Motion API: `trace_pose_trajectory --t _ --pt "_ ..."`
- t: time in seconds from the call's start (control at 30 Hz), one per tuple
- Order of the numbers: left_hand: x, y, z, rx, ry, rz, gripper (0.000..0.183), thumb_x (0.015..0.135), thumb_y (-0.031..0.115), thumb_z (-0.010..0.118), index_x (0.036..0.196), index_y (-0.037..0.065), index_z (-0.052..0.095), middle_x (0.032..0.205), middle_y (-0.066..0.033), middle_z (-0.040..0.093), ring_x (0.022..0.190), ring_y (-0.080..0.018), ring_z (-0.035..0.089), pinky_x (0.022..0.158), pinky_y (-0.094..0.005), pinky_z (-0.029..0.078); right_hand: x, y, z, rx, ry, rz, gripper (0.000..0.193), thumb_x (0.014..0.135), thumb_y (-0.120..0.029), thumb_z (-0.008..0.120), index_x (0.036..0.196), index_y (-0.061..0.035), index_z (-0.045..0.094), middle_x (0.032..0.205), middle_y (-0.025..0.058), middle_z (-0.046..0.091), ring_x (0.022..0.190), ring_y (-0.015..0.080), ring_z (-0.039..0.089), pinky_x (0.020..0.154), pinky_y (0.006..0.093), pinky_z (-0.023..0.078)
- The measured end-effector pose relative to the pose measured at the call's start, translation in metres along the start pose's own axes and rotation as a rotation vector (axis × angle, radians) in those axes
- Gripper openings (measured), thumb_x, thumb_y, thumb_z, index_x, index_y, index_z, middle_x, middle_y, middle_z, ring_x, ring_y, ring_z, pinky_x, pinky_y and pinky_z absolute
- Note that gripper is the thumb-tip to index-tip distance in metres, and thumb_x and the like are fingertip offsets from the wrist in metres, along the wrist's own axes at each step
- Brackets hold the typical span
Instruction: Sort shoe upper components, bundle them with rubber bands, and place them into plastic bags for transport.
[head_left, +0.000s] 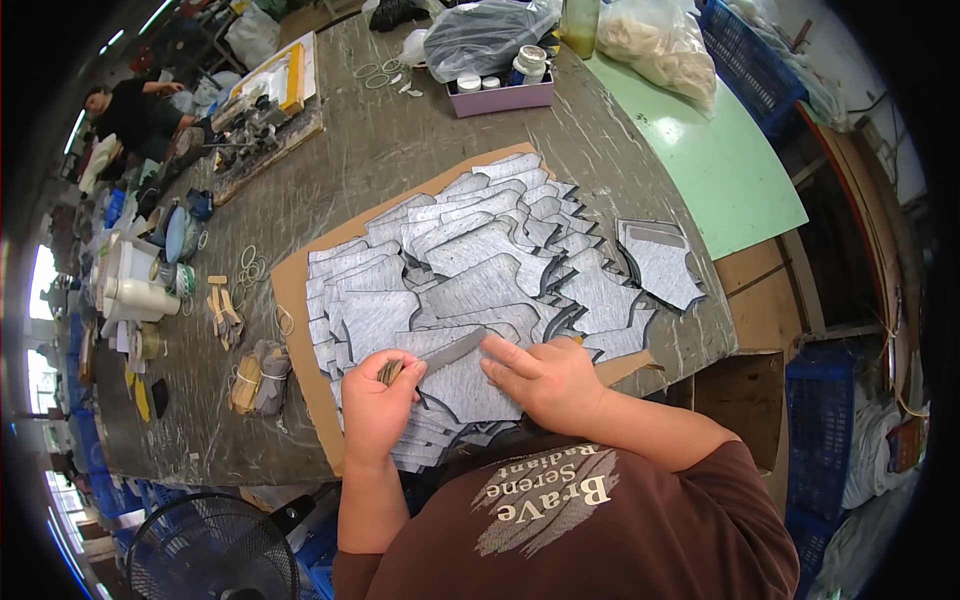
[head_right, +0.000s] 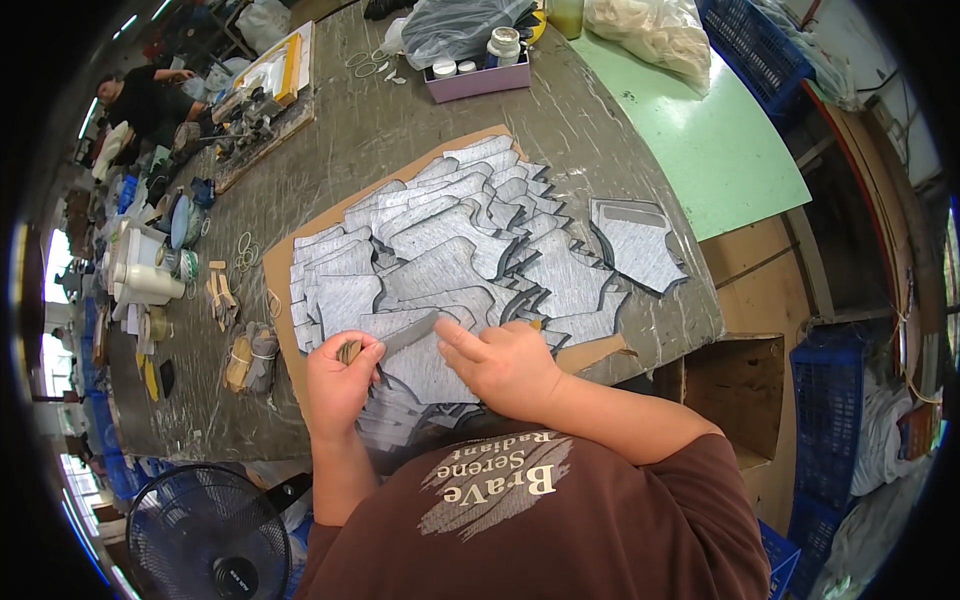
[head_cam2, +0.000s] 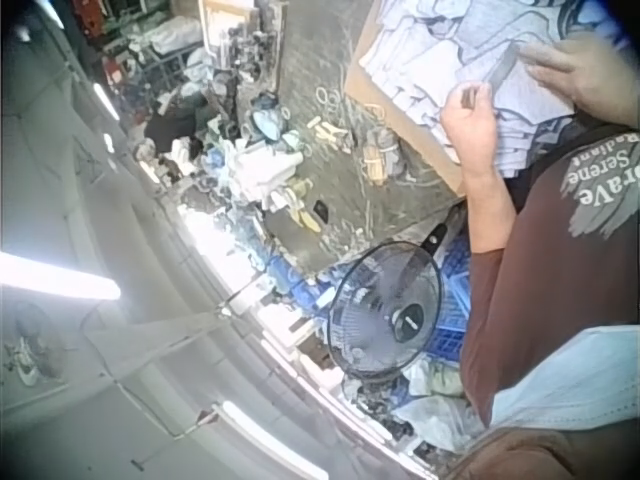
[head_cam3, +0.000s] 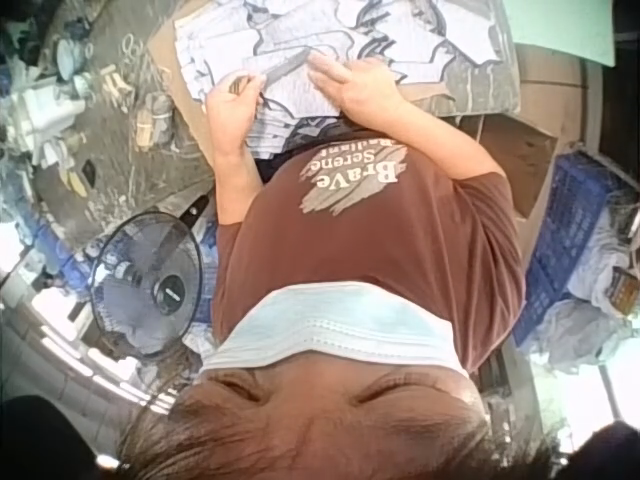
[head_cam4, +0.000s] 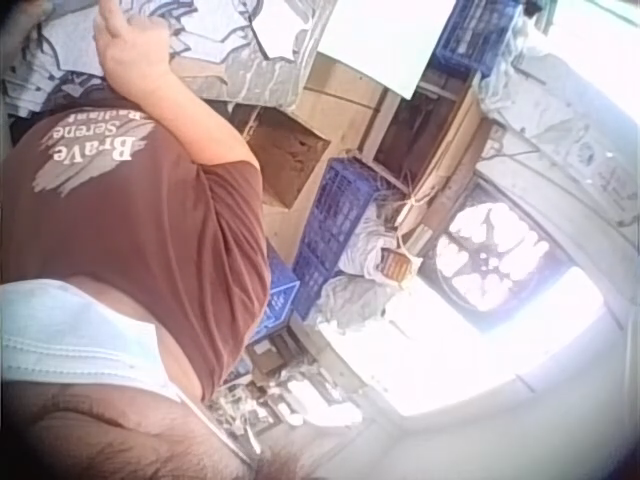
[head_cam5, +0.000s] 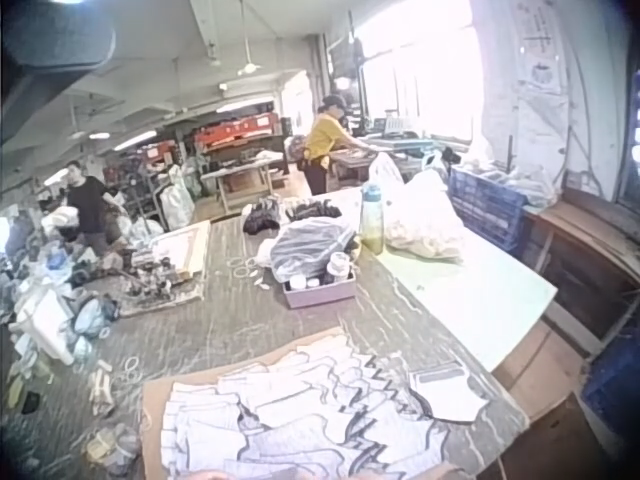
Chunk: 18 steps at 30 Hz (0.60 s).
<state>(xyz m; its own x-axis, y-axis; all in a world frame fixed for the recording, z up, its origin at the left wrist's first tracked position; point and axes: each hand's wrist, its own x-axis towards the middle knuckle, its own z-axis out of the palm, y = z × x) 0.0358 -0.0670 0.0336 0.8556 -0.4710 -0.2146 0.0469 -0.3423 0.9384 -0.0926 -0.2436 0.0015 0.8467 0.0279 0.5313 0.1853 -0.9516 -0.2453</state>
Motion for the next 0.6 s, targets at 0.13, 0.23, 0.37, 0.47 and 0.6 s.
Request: trace_pose_trajectory --t 0.13,0.23,0.37,0.47,0.6 --pt "-0.0006 0.0026 -0.0007 0.032 0.011 -0.017 0.005 0.079 0.002 0.067 0.081 0.0 0.063 0.063 0.0008 0.057 0.052 -0.0044 0.05 0.048 -0.0193 0.04 -0.0014 -0.001 -0.0014 -0.028 0.023 -0.038 0.025 0.068 -0.017 0.061 0.092 -0.013 0.067 0.097 -0.0003 0.056 0.052 0.0104 0.05 0.047 0.0266 0.037" --pt "0.0002 0.0052 -0.0013 0.043 -0.002 -0.05 0.005 0.079 0.002 0.067 0.081 0.0 0.063 0.063 0.0008 0.057 0.052 -0.0045 0.05 0.049 -0.0195 0.04 -0.0024 -0.0006 -0.0018 -0.026 0.025 -0.044 0.025 0.068 -0.017 0.061 0.092 -0.0131 0.067 0.094 -0.0004 0.056 0.054 0.0101 0.05 0.048 0.0268 0.037" --pt "0.0003 0.0066 -0.0014 0.01 -0.015 -0.063 0.005 0.079 0.003 0.066 0.083 0.001 0.064 0.059 0.0005 0.056 0.047 -0.0027 0.046 0.042 -0.0179 0.033 -0.0026 -0.0008 0.0008 -0.019 0.033 -0.041 0.024 0.067 -0.017 0.061 0.091 -0.013 0.067 0.096 -0.0003 0.058 0.055 0.0101 0.05 0.048 0.0265 0.037" --pt "0.0007 0.0028 -0.0017 0.015 -0.013 -0.039 0.005 0.08 0.003 0.066 0.083 0.001 0.063 0.058 0.0005 0.056 0.047 -0.0027 0.046 0.042 -0.0178 0.033 -0.0012 -0.002 -0.0005 -0.037 0.022 -0.033 0.022 0.068 -0.016 0.062 0.089 -0.0128 0.068 0.104 -0.0002 0.06 0.055 0.0093 0.05 0.048 0.0263 0.037" --pt "0.0015 0.0017 -0.0015 -0.007 -0.013 -0.029 0.005 0.079 0.003 0.066 0.082 0.001 0.063 0.061 0.0008 0.057 0.05 -0.0037 0.048 0.045 -0.0184 0.037 -0.001 -0.0016 0.0003 -0.048 0.029 -0.034 0.017 0.069 -0.016 0.063 0.085 -0.0121 0.067 0.115 0.0001 0.062 0.052 0.0077 0.048 0.046 0.0254 0.036"
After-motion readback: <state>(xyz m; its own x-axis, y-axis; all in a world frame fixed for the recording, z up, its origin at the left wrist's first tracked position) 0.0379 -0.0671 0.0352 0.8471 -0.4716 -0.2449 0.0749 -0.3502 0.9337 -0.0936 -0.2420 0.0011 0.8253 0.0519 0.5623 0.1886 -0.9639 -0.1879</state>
